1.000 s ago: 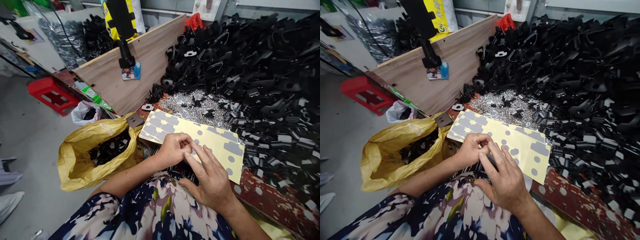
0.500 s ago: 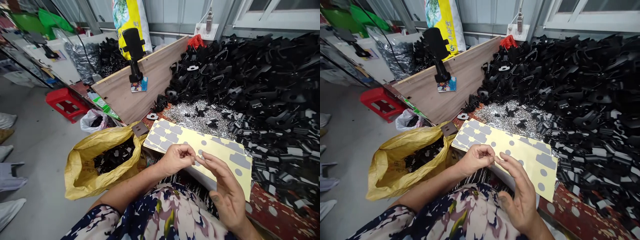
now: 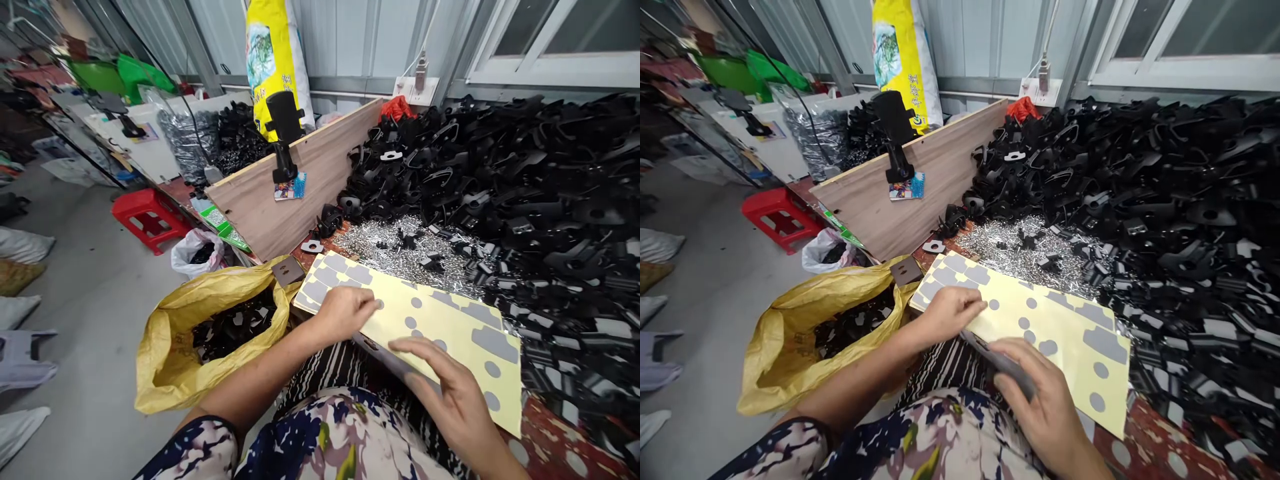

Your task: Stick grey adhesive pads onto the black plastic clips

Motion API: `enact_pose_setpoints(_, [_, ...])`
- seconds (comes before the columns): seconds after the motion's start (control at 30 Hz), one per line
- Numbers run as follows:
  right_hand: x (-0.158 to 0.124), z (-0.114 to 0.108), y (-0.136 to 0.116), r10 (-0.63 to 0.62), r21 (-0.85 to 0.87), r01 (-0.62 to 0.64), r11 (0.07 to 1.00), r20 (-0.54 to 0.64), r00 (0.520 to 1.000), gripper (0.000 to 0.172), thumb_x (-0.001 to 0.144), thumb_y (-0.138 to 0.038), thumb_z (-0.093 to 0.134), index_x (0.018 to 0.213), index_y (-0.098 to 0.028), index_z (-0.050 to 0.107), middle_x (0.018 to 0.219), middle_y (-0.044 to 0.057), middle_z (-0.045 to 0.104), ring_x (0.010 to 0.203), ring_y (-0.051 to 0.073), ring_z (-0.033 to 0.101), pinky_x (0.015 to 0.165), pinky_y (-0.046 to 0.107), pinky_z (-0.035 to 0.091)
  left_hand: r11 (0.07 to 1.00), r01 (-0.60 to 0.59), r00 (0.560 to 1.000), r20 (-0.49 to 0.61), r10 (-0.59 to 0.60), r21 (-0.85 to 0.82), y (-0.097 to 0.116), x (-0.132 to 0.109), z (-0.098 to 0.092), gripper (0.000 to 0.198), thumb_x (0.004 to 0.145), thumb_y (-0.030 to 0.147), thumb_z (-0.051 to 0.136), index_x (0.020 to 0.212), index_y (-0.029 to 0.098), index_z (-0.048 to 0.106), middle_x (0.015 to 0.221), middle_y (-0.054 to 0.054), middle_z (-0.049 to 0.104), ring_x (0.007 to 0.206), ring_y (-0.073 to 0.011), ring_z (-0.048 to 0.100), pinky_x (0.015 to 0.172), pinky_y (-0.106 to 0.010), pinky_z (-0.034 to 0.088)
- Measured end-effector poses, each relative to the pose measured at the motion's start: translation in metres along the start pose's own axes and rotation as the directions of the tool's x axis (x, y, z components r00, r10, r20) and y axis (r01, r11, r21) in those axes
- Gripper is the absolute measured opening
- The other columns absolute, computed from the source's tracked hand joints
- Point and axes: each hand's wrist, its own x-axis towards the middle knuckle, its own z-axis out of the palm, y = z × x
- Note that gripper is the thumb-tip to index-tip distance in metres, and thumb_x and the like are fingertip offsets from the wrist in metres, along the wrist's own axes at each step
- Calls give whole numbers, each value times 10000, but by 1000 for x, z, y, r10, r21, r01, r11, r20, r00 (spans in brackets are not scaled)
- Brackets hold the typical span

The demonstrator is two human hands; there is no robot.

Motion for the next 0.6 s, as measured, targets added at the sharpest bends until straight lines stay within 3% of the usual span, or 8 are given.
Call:
enact_pose_setpoints(0.07, [9, 8, 21, -42, -268, 25, 963, -57, 997, 268, 1076, -369, 575, 1302, -283, 691, 1334, 112, 720, 1260, 319, 688, 1045, 488, 601, 992, 4, 1000, -21, -1, 123, -12, 11, -14, 282, 1029, 252, 504, 1083, 217, 778, 974, -49, 780, 872, -208, 693, 808, -298, 496])
enact_pose_setpoints(0.13, [13, 18, 46, -111, -491, 67, 869, -62, 992, 321, 1081, -399, 553, 1329, -247, 691, 1457, 143, 661, 1415, 383, 581, 1170, 622, 488, 976, 34, 998, -52, -23, 215, -23, 19, -25, 403, 1014, 214, 513, 1370, 240, 699, 1241, -81, 767, 1056, -239, 712, 928, -333, 518])
enact_pose_setpoints(0.17, [13, 23, 58, -118, -573, 73, 816, -41, 992, 369, 1091, -415, 525, 1375, -231, 672, 1533, 155, 608, 1487, 407, 507, 1206, 669, 430, 967, 49, 998, -51, -37, 249, -27, 21, -29, 435, 1010, 226, 527, 1418, 238, 675, 1292, -92, 754, 1098, -253, 710, 953, -347, 523])
enact_pose_setpoints(0.27, [2, 30, 90, -54, -718, 64, 693, 37, 998, 514, 1111, -469, 438, 1548, -222, 545, 1674, 153, 463, 1583, 420, 369, 1221, 697, 391, 961, 36, 998, 35, -47, 274, -34, 22, -35, 379, 1013, 292, 551, 1331, 224, 745, 1199, -87, 790, 1057, -266, 728, 938, -363, 539])
enact_pose_setpoints(0.37, [-16, 18, 111, -4, -761, 69, 645, 87, 996, 588, 1105, -536, 406, 1619, -257, 465, 1692, 130, 445, 1573, 401, 396, 1222, 676, 403, 951, 42, 995, 68, -66, 307, -40, 30, -41, 319, 1002, 315, 573, 1215, 244, 800, 1119, -72, 812, 1026, -269, 735, 906, -364, 541])
enact_pose_setpoints(0.43, [-28, 2, 119, 18, -762, 64, 645, 99, 995, 604, 1094, -552, 419, 1628, -272, 454, 1704, 115, 428, 1575, 389, 397, 1242, 661, 388, 915, 103, 995, -23, -102, 391, -48, 46, -50, 308, 994, 305, 577, 1201, 265, 801, 1155, -77, 803, 1065, -286, 724, 909, -376, 533])
enact_pose_setpoints(0.53, [-41, -26, 124, 63, -746, 38, 665, 108, 992, 624, 1079, -557, 454, 1636, -276, 432, 1716, 106, 409, 1590, 381, 374, 1271, 648, 360, 825, 224, 969, -211, -130, 519, -72, 82, -70, 398, 987, 263, 559, 1348, 308, 720, 1257, -97, 752, 1143, -308, 681, 929, -396, 512])
enact_pose_setpoints(0.6, [-46, -41, 123, 82, -721, 11, 693, 95, 992, 664, 1067, -575, 476, 1640, -245, 405, 1681, 136, 458, 1566, 383, 416, 1271, 650, 366, 753, 298, 949, -263, -172, 587, -93, 106, -80, 485, 959, 214, 564, 1425, 306, 662, 1320, -129, 701, 1185, -327, 646, 938, -410, 498])
